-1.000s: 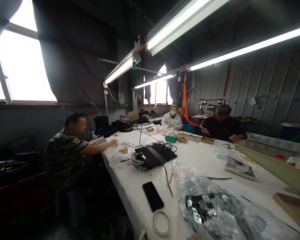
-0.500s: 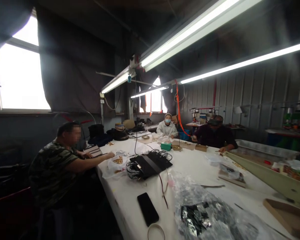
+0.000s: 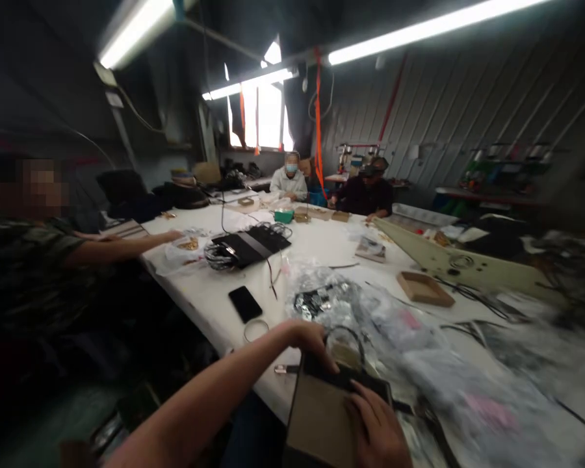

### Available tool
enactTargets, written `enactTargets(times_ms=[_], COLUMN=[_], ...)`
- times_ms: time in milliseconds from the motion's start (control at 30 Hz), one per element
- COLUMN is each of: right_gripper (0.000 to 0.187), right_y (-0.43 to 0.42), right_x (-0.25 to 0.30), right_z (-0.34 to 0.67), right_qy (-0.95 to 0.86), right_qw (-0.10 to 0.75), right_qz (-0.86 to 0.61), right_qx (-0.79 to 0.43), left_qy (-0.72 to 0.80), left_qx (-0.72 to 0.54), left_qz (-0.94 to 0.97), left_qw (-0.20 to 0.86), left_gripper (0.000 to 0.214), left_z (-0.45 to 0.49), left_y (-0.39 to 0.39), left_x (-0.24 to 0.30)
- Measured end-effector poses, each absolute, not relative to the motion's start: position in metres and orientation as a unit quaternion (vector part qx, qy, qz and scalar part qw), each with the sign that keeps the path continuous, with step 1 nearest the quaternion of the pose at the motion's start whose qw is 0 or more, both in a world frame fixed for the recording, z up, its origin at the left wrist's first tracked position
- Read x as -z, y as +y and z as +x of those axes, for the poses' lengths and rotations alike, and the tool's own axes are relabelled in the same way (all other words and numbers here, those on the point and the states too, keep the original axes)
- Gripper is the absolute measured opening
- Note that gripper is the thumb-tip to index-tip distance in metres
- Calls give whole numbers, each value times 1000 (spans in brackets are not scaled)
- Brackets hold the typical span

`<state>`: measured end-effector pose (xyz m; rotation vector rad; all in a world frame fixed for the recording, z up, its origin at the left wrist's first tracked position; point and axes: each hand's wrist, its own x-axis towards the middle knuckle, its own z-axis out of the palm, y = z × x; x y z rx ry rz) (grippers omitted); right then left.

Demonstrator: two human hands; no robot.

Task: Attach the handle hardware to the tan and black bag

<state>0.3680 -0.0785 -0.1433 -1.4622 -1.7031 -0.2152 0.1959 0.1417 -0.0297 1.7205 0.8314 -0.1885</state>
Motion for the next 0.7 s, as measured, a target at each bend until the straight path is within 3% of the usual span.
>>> enactTargets(times_ms=[200, 500, 700], right_gripper=[20, 17, 17], right_y=[-92, -92, -89], right_x=[127, 122, 118], right_z=[356, 357, 360], right_qy=[-670, -672, -692], right_qw=[393, 430, 416], right_qz=[-627, -601, -583], right_qx=[53, 52, 89], left_qy=[279, 217, 164], left_qx=[146, 177, 202], left_qz=[631, 582, 595], left_qw=[708, 763, 760], left_gripper=[53, 61, 44], left_z=[196, 202, 203], left_y=[148, 155, 158], left_x=[60, 78, 73])
